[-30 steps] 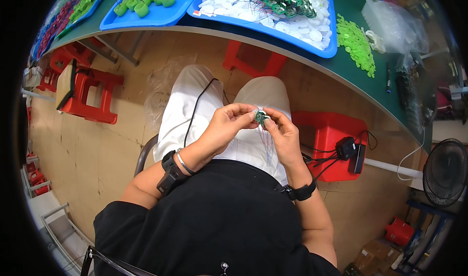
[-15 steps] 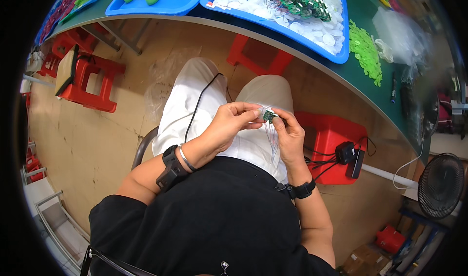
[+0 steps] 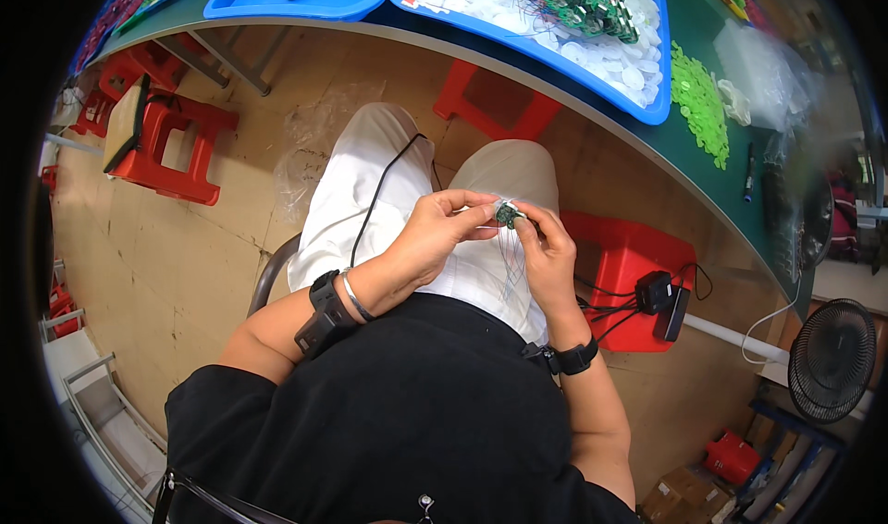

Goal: Assembling small electronic modules with plastic casings and wiring harnesses.

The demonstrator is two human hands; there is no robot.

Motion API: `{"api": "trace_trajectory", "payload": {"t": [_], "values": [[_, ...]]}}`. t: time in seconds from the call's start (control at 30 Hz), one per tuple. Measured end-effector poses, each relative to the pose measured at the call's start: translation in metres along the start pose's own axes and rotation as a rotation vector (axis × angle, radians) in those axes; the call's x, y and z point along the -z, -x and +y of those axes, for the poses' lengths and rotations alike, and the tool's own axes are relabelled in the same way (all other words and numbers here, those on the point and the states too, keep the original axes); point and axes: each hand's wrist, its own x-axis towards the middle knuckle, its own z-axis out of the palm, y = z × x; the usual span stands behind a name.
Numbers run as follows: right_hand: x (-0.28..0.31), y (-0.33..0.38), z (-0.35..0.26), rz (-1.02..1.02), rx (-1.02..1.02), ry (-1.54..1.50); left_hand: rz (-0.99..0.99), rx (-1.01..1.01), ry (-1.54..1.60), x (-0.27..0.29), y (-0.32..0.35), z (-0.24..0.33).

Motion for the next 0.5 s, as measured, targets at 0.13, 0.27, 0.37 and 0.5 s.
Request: {"api": "trace_trajectory", "payload": {"t": [0.13, 0.27, 0.37, 0.5], "values": [[0.004, 0.0, 0.004, 0.02, -0.054, -0.028, -0.018, 0.017, -0.03, -0.001, -0.003, 0.0], [0.005, -0.002, 0.005, 0.01, -0.065, -0.067, -0.058, -0.009, 0.003, 0.003, -0.007, -0.007], [0.002, -0.01, -0.009, -0.028, 0.072, 0.078, -0.066, 0.035, 0.036, 0.01, -0.006, -0.004], [0.005, -0.012, -0.016, -0.019, 0.179, 0.126, -0.11, 0.112, 0.112, 0.01, -0.009, 0.002]]}}
